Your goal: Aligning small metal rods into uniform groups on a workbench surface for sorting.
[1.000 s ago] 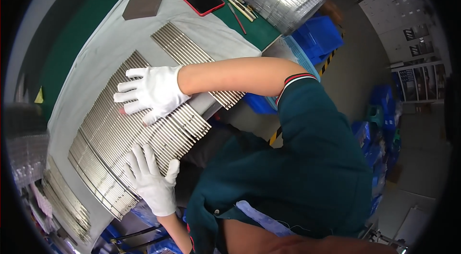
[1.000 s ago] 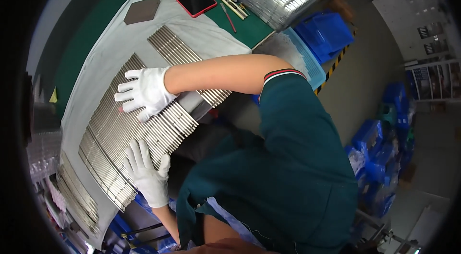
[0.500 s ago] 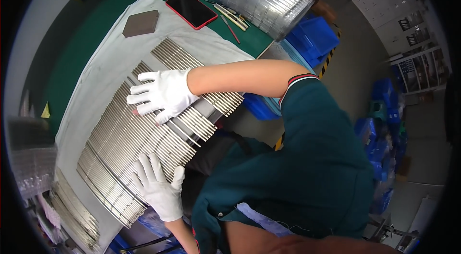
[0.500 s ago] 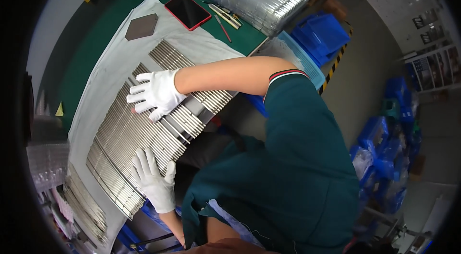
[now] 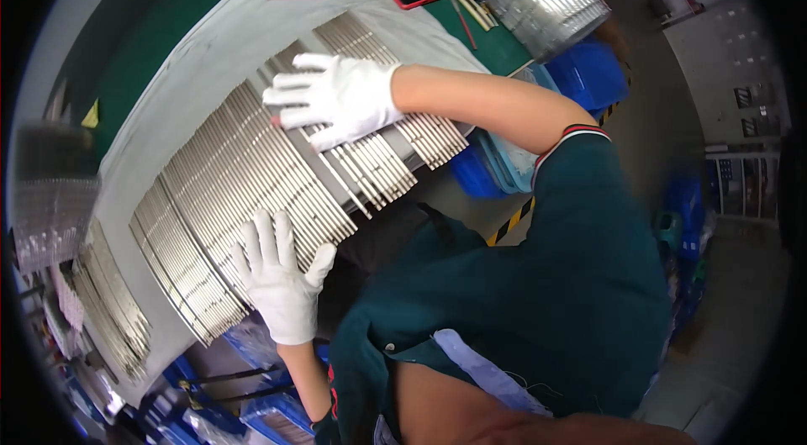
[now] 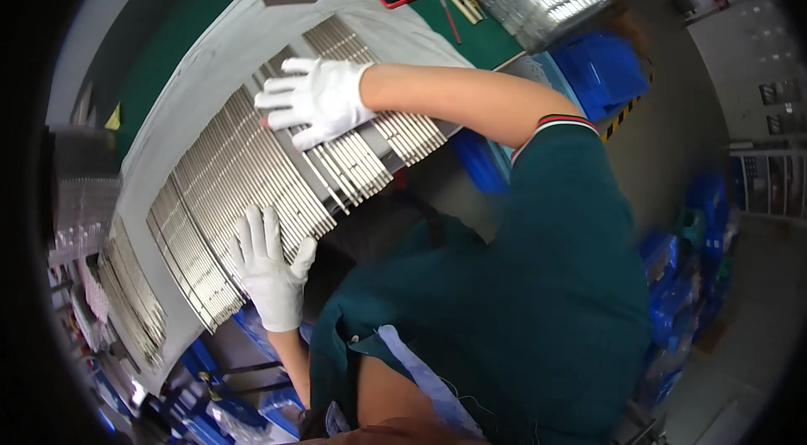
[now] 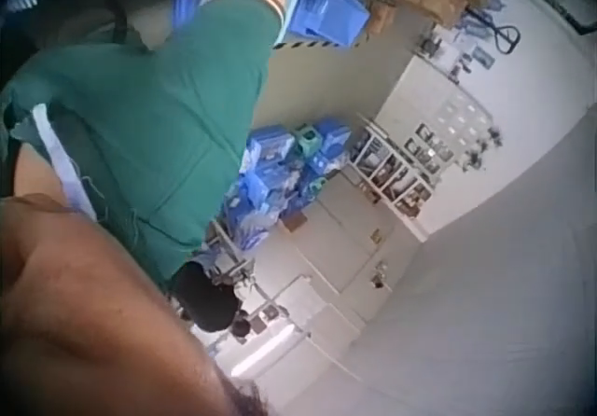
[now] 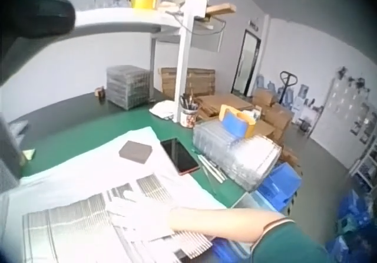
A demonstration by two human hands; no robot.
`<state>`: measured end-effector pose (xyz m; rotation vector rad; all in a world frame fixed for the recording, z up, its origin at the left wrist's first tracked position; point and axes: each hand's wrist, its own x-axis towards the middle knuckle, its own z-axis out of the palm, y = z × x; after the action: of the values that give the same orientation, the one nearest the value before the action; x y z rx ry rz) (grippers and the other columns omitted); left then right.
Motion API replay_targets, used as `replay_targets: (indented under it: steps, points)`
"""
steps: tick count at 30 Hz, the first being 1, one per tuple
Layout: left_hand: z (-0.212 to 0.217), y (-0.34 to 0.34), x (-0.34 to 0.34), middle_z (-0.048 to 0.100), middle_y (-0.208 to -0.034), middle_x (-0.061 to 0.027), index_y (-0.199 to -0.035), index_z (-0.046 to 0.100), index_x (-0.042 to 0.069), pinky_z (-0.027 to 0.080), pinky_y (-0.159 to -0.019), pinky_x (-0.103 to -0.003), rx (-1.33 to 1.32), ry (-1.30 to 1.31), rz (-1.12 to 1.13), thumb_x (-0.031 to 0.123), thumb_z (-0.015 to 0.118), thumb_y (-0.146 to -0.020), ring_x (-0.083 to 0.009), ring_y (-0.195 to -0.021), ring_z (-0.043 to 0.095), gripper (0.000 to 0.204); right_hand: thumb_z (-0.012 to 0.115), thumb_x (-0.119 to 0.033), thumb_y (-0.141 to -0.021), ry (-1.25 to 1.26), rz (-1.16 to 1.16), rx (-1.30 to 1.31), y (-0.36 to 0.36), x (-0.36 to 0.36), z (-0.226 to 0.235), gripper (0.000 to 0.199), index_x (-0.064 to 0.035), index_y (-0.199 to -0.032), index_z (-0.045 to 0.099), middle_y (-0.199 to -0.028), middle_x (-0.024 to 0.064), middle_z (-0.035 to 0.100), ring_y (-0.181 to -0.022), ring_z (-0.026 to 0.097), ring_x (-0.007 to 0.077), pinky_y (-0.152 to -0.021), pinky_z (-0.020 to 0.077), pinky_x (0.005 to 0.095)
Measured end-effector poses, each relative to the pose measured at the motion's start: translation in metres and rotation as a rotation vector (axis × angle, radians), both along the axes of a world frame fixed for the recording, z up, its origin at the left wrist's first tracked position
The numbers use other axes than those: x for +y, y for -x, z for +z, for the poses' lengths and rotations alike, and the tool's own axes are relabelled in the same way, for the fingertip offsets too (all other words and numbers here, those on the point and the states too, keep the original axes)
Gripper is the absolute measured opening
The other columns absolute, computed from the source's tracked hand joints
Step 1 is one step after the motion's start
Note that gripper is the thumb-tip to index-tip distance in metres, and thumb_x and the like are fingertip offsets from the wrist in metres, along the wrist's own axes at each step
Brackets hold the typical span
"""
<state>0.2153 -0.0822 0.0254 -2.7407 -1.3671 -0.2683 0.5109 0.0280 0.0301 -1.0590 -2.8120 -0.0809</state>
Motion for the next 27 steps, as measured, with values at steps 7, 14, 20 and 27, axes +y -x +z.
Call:
replay_targets:
  steps: [7, 14, 20, 27]
  points:
    - [0.004, -0.004, 0.001, 0.059, -0.139, -0.0143, -0.136, 0.059, 0.008, 0.035, -0.111, -0.053, -0.063, -0.045, 0.011, 0.065, 0.062, -0.086, -0.0369, -0.129, 0.053, 0.076, 0.041, -0.055, -0.103, -0.088, -0.083, -0.044, -0.025, 0.001, 0.002, 0.066, -0.0137, -0.155, 0.041, -0.164, 0.0124, 0.033, -0.152, 0.029, 0.0273, -0.125, 0.0182, 0.047]
    - [0.003, -0.006, 0.0, 0.062, -0.136, -0.0147, -0.132, 0.063, 0.006, 0.038, -0.109, -0.054, -0.108, -0.065, 0.026, 0.066, 0.063, -0.084, -0.0362, -0.126, 0.056, 0.077, 0.044, -0.052, -0.102, -0.022, 0.11, 0.12, 0.069, 0.023, -0.007, 0.065, -0.0115, -0.152, 0.044, -0.163, 0.0151, 0.034, -0.151, 0.032, 0.03, -0.125, 0.0219, 0.0492]
    - [0.005, -0.009, 0.0, 0.062, -0.136, -0.016, -0.131, 0.062, 0.002, 0.038, -0.108, -0.053, -0.134, -0.039, 0.036, 0.066, 0.065, -0.082, -0.0358, -0.126, 0.055, 0.08, 0.046, -0.053, -0.101, -0.025, 0.075, -0.03, 0.076, 0.025, -0.008, 0.065, -0.0141, -0.153, 0.044, -0.164, 0.0133, 0.032, -0.151, 0.031, 0.0288, -0.125, 0.0206, 0.049]
    - [0.009, -0.006, 0.001, 0.06, -0.134, -0.0155, -0.128, 0.063, 0.001, 0.039, -0.107, -0.051, -0.14, -0.034, 0.028, 0.064, 0.065, -0.082, -0.0348, -0.126, 0.053, 0.078, 0.047, -0.051, -0.101, -0.012, -0.005, -0.134, 0.025, 0.014, 0.001, 0.066, -0.0105, -0.153, 0.044, -0.163, 0.0148, 0.033, -0.152, 0.03, 0.0298, -0.126, 0.0186, 0.0481]
